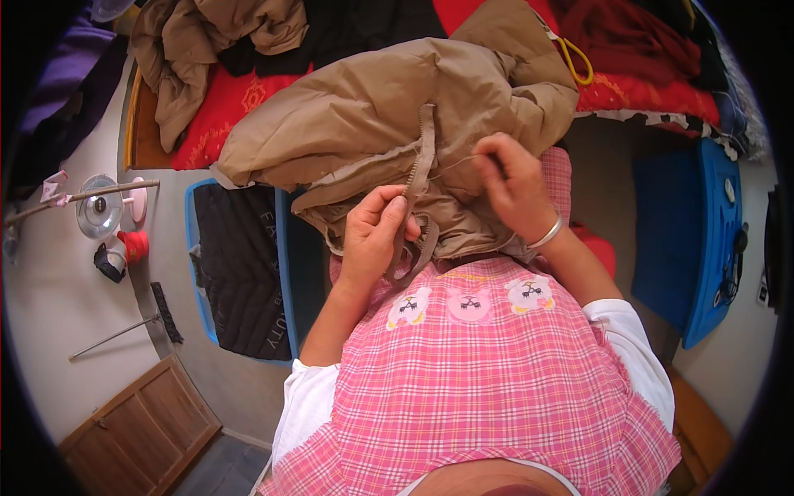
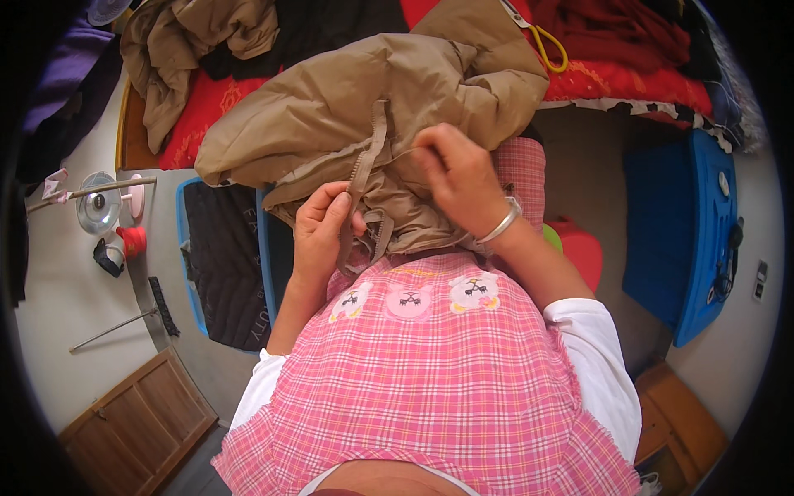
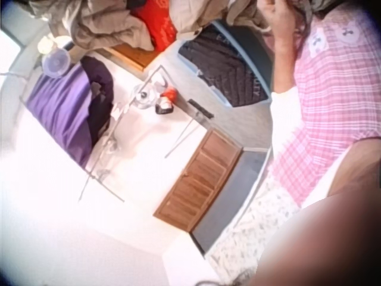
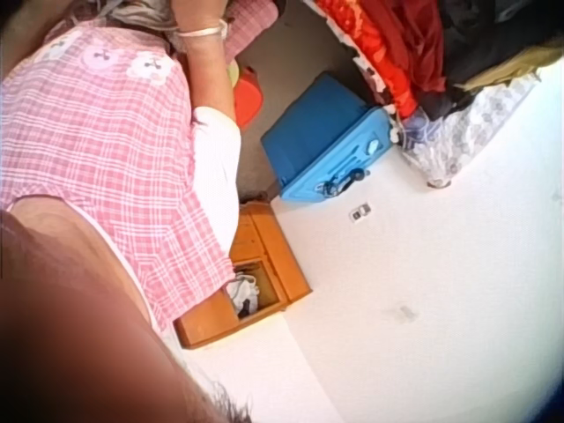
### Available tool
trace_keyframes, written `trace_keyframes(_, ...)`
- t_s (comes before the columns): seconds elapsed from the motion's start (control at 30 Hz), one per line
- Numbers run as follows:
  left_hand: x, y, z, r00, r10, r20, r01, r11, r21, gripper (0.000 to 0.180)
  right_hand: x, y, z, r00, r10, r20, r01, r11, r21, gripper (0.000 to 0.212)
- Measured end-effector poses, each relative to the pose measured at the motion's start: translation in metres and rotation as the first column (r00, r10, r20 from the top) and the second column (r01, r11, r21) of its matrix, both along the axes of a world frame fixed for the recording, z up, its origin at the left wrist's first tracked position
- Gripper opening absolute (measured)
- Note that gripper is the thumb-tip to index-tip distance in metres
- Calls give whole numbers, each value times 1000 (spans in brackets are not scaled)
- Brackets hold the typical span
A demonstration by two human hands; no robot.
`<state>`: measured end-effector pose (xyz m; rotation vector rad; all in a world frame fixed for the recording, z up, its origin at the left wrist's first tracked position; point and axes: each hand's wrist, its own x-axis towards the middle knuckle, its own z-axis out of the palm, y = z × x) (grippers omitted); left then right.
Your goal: Replacing or repairing a zipper on a brown jacket using scissors and hands.
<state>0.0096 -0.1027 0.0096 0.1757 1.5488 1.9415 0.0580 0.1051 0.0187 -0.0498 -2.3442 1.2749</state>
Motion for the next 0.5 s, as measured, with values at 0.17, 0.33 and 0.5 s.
trace_keyframes(0.17,-4,-5,1,1000,26,3,-26,999,27,18,18,27,4,962,27,272,57,953,-299,20)
trace_keyframes(0.33,0,-8,-4,985,-145,-95,149,988,35,17,16,9,1,739,466,487,-32,747,-665,26)
trace_keyframes(0.5,1,-4,5,936,-342,-83,332,936,-119,15,4,-8,-14,769,620,160,123,102,-987,25)
